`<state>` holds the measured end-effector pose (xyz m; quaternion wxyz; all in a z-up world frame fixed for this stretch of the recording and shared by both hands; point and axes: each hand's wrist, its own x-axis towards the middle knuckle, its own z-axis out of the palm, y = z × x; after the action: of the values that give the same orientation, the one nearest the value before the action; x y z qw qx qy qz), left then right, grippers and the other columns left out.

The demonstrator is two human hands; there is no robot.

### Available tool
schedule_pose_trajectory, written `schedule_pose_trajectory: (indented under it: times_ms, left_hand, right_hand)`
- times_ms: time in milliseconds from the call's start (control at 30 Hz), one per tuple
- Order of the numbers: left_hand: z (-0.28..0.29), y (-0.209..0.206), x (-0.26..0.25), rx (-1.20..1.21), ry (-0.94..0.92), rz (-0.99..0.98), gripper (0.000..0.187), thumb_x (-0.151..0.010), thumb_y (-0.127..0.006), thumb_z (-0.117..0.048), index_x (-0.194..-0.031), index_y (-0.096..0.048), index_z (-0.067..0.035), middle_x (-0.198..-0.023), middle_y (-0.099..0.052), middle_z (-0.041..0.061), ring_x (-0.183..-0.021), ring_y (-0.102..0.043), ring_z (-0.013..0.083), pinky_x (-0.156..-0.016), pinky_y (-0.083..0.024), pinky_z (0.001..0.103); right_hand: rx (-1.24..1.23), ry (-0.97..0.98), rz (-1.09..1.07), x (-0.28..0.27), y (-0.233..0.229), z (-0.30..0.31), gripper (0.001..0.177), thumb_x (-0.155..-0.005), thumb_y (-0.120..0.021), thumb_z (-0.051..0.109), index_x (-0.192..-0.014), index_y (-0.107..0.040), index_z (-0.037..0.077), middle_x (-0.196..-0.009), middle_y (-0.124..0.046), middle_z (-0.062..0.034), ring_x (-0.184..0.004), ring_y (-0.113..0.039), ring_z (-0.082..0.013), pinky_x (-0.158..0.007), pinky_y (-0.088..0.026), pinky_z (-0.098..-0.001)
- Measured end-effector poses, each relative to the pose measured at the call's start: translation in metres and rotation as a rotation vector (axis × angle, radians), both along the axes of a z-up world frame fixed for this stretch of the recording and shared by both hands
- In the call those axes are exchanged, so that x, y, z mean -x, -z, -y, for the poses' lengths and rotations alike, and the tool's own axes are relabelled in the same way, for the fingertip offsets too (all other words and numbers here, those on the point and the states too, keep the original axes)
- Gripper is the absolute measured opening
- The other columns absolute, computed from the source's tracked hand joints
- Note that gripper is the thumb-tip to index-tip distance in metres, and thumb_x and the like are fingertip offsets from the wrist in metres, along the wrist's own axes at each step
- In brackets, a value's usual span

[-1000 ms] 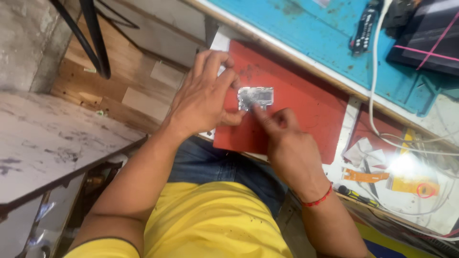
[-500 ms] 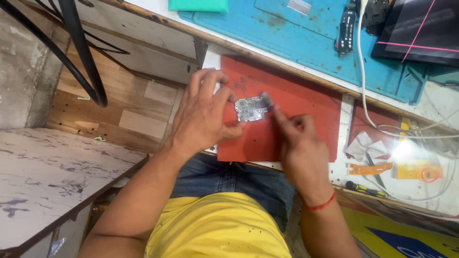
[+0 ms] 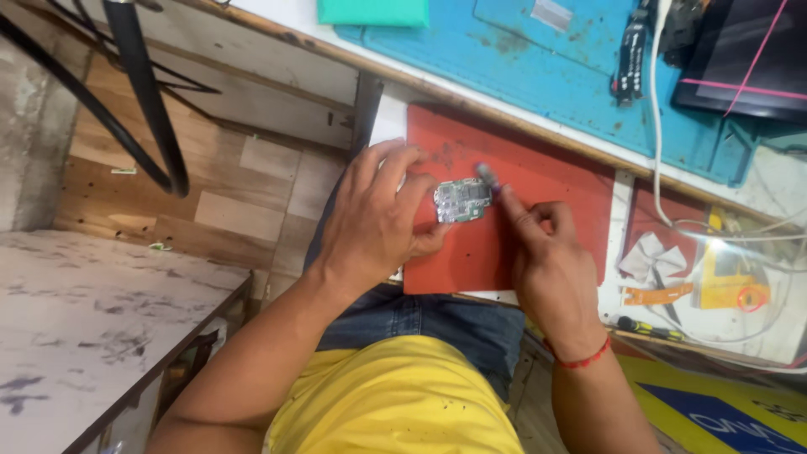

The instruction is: The person scrapes a small electronic component on a red mat using a metal tool. They then use a heat gun to apply heat to the component while holding it in place.

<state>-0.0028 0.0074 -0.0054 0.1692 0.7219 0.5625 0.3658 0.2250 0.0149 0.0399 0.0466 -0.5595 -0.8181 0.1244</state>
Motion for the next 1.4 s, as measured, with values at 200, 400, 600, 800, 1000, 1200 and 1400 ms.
schedule_pose_trajectory:
  times_ms: [200,400,600,800,1000,1200,1400]
  left_hand:
    - [0.001,0.001,0.004,0.006,0.013,0.023,0.044,-0.07,-0.088,-0.025,-0.102,-0.067,-0.005,-0.127,-0.056,0.012,-0.127,-0.051,0.035,-0.107,-0.044,0.049]
    - [0.002,0.001,0.006,-0.044,0.016,-0.004,0.048,-0.075,-0.087,-0.023,-0.112,-0.065,-0.003,-0.128,-0.054,0.015,-0.127,-0.051,0.0358,-0.108,-0.044,0.05]
    - [-0.001,-0.004,0.006,-0.023,0.04,0.013,0.057,-0.072,-0.089,-0.029,-0.119,-0.068,-0.005,-0.127,-0.056,0.013,-0.125,-0.052,0.0362,-0.104,-0.044,0.05]
    - [-0.004,-0.004,0.003,-0.012,0.058,0.008,0.047,-0.079,-0.089,-0.029,-0.113,-0.069,-0.003,-0.127,-0.058,0.013,-0.127,-0.05,0.0359,-0.106,-0.045,0.048]
    - [-0.004,-0.006,0.001,-0.017,0.062,-0.04,0.048,-0.079,-0.086,-0.031,-0.113,-0.069,-0.002,-0.125,-0.059,0.011,-0.124,-0.05,0.035,-0.105,-0.044,0.049]
    - [0.001,-0.006,0.003,-0.022,0.066,-0.036,0.046,-0.079,-0.086,-0.028,-0.114,-0.071,-0.003,-0.121,-0.06,0.009,-0.123,-0.052,0.0335,-0.104,-0.045,0.047]
    - [0.004,-0.003,0.005,-0.009,0.045,0.001,0.046,-0.08,-0.088,-0.03,-0.113,-0.07,-0.003,-0.121,-0.06,0.01,-0.121,-0.054,0.0332,-0.103,-0.047,0.045]
  right_hand:
    - [0.077,-0.129,-0.051,-0.002,0.004,0.004,0.068,-0.078,-0.057,-0.006,-0.141,-0.061,0.021,-0.108,-0.062,-0.0144,-0.078,-0.068,-0.0336,-0.062,-0.057,-0.0448]
    - [0.134,-0.219,-0.051,0.009,-0.003,0.003,0.065,-0.079,-0.058,-0.005,-0.141,-0.059,0.016,-0.106,-0.063,-0.0156,-0.073,-0.068,-0.035,-0.054,-0.055,-0.0449]
    - [0.263,-0.174,0.023,0.006,-0.008,0.006,0.067,-0.079,-0.059,-0.004,-0.144,-0.057,0.014,-0.103,-0.063,-0.0162,-0.059,-0.066,-0.0337,-0.053,-0.055,-0.0459]
    - [0.061,-0.119,-0.058,-0.002,0.001,0.005,0.068,-0.081,-0.055,-0.006,-0.145,-0.058,0.013,-0.106,-0.062,-0.0171,-0.071,-0.068,-0.0355,-0.059,-0.055,-0.0456]
    - [0.099,0.001,-0.039,0.001,-0.01,-0.002,0.064,-0.087,-0.053,-0.008,-0.146,-0.058,0.015,-0.108,-0.063,-0.017,-0.071,-0.066,-0.0387,-0.057,-0.053,-0.0476]
    - [0.101,-0.118,-0.094,0.01,-0.012,0.01,0.057,-0.088,-0.055,-0.001,-0.142,-0.06,0.017,-0.108,-0.063,-0.0153,-0.076,-0.068,-0.0377,-0.06,-0.055,-0.0473]
    - [0.162,-0.192,-0.005,0.006,0.006,0.005,0.064,-0.084,-0.056,0.0,-0.145,-0.058,0.019,-0.107,-0.065,-0.014,-0.065,-0.067,-0.035,-0.056,-0.055,-0.0467]
